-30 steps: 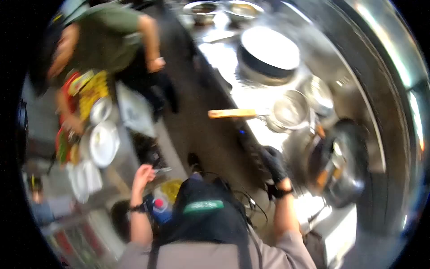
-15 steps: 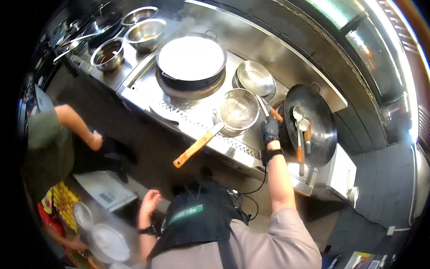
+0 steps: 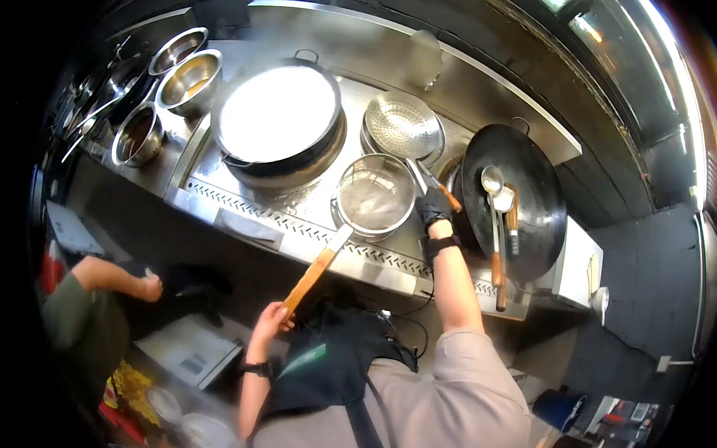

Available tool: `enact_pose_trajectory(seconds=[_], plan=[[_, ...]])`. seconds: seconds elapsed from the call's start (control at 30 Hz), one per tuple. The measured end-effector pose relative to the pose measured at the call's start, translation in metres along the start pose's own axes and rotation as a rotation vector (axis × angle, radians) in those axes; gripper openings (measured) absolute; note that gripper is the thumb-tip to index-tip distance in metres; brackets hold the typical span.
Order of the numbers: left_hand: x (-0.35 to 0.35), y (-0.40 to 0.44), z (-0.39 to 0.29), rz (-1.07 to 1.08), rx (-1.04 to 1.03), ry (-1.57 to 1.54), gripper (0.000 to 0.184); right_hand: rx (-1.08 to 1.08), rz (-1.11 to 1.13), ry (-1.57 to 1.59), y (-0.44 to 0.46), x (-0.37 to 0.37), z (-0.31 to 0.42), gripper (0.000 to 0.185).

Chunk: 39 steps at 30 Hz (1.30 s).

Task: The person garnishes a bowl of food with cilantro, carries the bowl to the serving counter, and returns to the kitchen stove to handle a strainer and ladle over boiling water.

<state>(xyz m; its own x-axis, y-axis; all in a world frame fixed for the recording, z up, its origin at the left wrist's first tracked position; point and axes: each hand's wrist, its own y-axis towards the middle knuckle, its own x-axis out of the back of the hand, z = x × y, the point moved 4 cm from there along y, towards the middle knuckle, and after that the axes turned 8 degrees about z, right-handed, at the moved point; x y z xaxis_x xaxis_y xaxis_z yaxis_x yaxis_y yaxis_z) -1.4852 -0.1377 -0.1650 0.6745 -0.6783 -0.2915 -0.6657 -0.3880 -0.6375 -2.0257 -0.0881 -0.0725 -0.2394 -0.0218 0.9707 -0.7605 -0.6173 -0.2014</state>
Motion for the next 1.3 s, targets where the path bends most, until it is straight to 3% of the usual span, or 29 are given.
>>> enact_pose_trajectory(seconds=[0.03, 0.1, 0.2, 0.3, 0.33, 0.37, 0.4, 0.5, 0.57, 0.63, 0.77, 0.83, 0.9, 1.0, 1.03, 1.17, 1.3], plan=[[-0.004, 0.0, -0.007, 0.005, 0.011, 0.003, 0.03, 0.068, -0.13, 0.016, -0.009, 0.021, 0.009, 0.036], [-0.01, -0.004, -0.013, 0.092, 0.026, 0.059, 0.029, -0.123, -0.012, -0.034, 0.013, 0.031, -0.001, 0.033], [-0.009, -0.012, -0.022, 0.104, 0.011, 0.058, 0.027, -0.244, 0.311, -0.069, 0.065, -0.015, -0.042, 0.038], [-0.009, -0.019, -0.033, 0.098, 0.021, 0.055, 0.026, -0.217, 0.241, -0.045, 0.047, 0.006, -0.031, 0.031], [-0.012, -0.022, -0.038, 0.119, 0.023, 0.077, 0.025, -0.03, 0.494, -0.258, 0.079, -0.027, -0.05, 0.032], [-0.015, -0.027, -0.043, 0.139, 0.028, 0.099, 0.024, 0.002, 0.71, -0.212, 0.064, -0.003, -0.03, 0.029], [-0.016, -0.032, -0.048, 0.135, 0.023, 0.099, 0.024, 0.054, 0.738, -0.055, 0.063, -0.006, -0.031, 0.025], [-0.024, -0.04, -0.053, 0.185, 0.046, 0.102, 0.021, 0.831, 0.402, -0.351, 0.052, -0.001, -0.021, 0.016], [-0.028, -0.044, -0.051, 0.164, 0.025, 0.122, 0.019, 0.84, 0.261, 0.0, 0.047, 0.0, -0.02, 0.015], [-0.03, -0.048, -0.05, 0.155, 0.022, 0.124, 0.017, 0.896, 0.158, -0.121, 0.034, 0.016, -0.013, 0.014], [-0.034, -0.052, -0.049, 0.179, 0.007, 0.142, 0.018, 0.741, 0.293, -0.459, 0.029, 0.006, -0.003, 0.018], [-0.036, -0.055, -0.051, 0.179, 0.004, 0.153, 0.018, 0.587, 0.416, -0.889, 0.026, -0.006, -0.002, 0.019], [-0.037, -0.056, -0.052, 0.202, -0.018, 0.15, 0.021, 0.632, 0.348, -0.969, 0.03, -0.02, -0.019, 0.021], [-0.036, -0.052, -0.046, 0.224, -0.037, 0.214, 0.023, -0.088, 0.106, 0.045, -0.01, 0.029, -0.01, 0.027], [-0.036, -0.051, -0.043, 0.225, -0.033, 0.219, 0.023, -0.112, 0.126, 0.083, -0.037, 0.057, 0.014, 0.03], [-0.036, -0.052, -0.044, 0.232, -0.045, 0.172, 0.026, -0.092, 0.129, 0.045, -0.048, 0.055, 0.006, 0.032], [-0.038, -0.056, -0.044, 0.238, -0.058, 0.169, 0.026, -0.251, 0.025, 0.149, -0.075, 0.063, -0.002, 0.029]])
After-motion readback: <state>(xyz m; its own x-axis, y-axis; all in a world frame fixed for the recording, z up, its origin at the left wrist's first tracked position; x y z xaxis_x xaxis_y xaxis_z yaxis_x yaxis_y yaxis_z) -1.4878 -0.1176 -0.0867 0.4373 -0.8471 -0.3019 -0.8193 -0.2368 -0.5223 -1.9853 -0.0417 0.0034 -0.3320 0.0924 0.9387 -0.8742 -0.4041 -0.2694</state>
